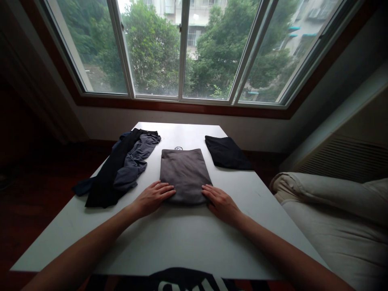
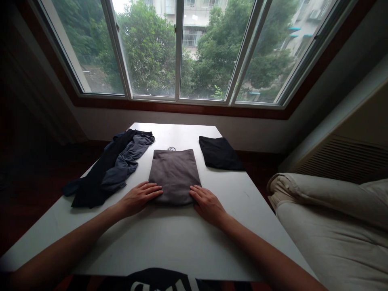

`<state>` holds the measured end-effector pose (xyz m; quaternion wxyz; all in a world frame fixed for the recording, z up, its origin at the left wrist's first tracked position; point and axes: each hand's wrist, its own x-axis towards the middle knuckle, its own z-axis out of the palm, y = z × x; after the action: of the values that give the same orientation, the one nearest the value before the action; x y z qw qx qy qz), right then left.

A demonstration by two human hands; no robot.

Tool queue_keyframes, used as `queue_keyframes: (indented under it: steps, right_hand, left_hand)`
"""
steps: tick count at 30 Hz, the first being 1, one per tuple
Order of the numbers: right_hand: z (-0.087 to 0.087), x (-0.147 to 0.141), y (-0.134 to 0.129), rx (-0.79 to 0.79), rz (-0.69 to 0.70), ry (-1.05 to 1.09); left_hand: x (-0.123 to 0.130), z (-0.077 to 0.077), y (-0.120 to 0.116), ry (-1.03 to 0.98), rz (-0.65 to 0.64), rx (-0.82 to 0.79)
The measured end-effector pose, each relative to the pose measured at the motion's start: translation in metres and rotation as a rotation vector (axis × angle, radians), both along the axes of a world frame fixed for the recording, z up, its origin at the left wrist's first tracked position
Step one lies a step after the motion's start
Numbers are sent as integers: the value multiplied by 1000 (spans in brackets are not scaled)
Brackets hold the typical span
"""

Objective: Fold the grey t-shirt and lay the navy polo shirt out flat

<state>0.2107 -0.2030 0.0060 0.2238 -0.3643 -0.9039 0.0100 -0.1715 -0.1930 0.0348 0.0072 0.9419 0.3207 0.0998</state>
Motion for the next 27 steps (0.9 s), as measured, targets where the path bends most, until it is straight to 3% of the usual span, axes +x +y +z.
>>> queue_keyframes:
  steps: [5,9,12,15,17,20,27]
  right_hand:
    - [1,-2,0,75,43,6]
    - [7,1,2,109,106,9]
    - [13,0,3,142,151,44]
    - [16,-7,0,150,212,92]
    - [17,-15,-4,134,250,103]
    - [17,-30,-9,94,270,82]
    - [21,-84,1,-23,221,-46]
  left_hand:
    - [-10,18,1,-101,100,-32]
    - [-29,37,1,-193,21,-274]
    - [-47,45,6,-301,147,-443]
    - [-60,42,14,-426,375,-642]
    - [-61,35,18,-508,443,-851]
    - [-57,29,18,-580,453,-1060]
    - [-52,36,13,-708,388,-1186]
